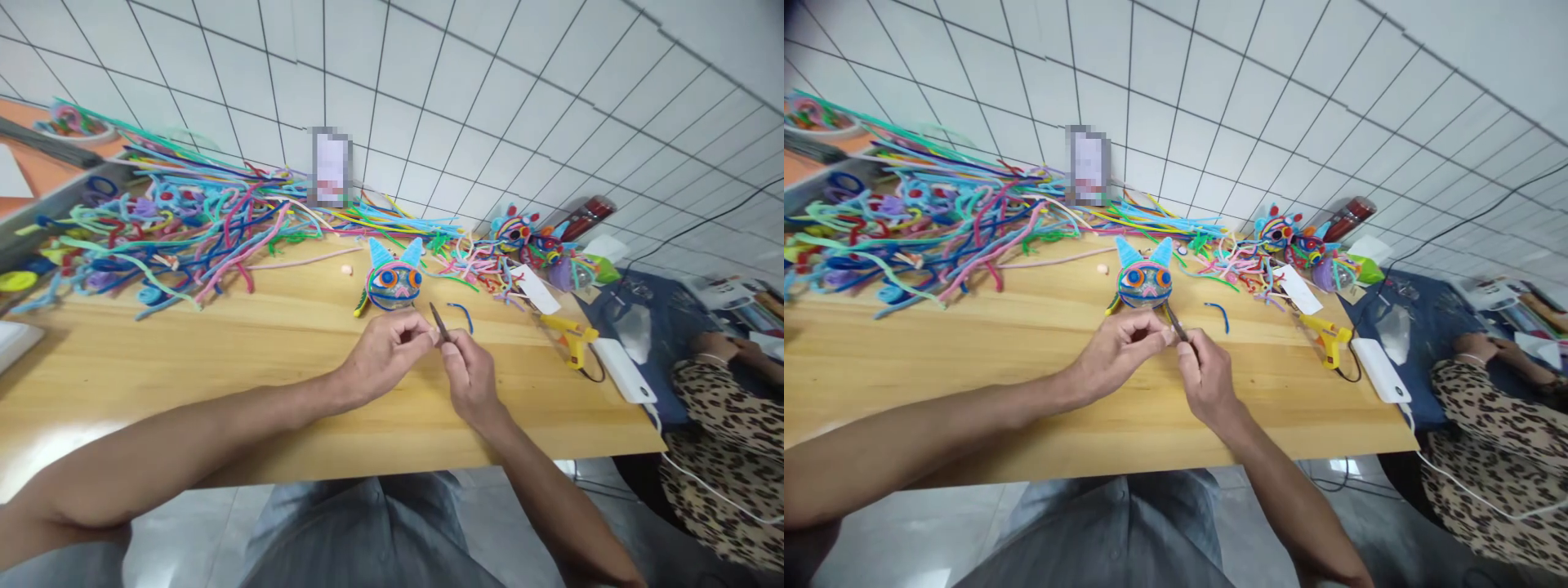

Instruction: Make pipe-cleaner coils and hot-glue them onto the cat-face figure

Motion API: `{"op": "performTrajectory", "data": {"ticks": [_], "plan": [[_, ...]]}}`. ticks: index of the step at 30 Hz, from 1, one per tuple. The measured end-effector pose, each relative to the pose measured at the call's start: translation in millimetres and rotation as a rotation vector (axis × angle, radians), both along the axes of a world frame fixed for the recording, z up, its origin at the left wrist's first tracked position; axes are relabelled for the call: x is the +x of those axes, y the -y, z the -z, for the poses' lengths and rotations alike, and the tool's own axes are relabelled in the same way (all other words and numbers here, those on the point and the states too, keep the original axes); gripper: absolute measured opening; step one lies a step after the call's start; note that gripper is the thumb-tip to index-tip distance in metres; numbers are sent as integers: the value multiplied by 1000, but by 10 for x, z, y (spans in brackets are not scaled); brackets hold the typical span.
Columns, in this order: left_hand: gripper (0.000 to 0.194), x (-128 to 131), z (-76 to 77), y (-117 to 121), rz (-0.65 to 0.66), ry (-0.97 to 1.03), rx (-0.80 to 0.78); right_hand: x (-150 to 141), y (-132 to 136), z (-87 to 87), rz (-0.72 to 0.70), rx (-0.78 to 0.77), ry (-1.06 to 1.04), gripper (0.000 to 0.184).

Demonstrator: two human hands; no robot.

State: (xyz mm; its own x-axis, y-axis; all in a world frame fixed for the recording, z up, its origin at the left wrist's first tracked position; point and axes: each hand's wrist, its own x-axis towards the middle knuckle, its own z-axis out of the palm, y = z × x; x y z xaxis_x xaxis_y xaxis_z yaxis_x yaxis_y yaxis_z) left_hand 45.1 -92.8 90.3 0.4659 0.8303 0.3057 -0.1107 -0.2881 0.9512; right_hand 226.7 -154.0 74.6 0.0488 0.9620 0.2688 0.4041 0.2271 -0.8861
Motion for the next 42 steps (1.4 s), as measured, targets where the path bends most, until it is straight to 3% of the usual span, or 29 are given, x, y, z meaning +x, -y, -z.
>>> {"op": "performTrajectory", "data": {"ticks": [3, 7, 12, 18, 24, 26, 31, 32, 36, 40, 42], "plan": [[24, 11, 39, 31, 28, -20, 170, 28, 72, -56, -46, -170, -135, 36], [23, 42, 87, 76, -11, -46, 222, 63, 158, -65, 96, -44, 15, 28], [23, 62, 112, 120, 46, -56, 225, 103, 292, -29, -74, -244, -175, 34], [20, 74, 180, 128, 169, -117, 79, 111, 389, -8, 10, -10, 209, 28], [24, 60, 167, 214, 144, -80, 73, 77, 392, 37, 132, 198, 539, 23], [24, 50, 132, 227, 164, -56, 85, 77, 410, 20, 131, 165, 467, 21], [27, 39, 82, 192, 229, -100, 196, 127, 423, -21, -122, -251, -53, 29], [29, 44, 91, 189, 231, -114, 163, 147, 411, -14, -115, -239, -30, 28], [33, 73, 154, 213, 264, -113, -139, 237, 370, 28, 13, 69, 312, 19], [39, 108, 195, 203, 279, -75, -235, 301, 368, 32, -102, -35, 257, 27], [43, 134, 211, 174, 311, -49, -357, 322, 357, 44, -143, -92, 207, 33]]}}
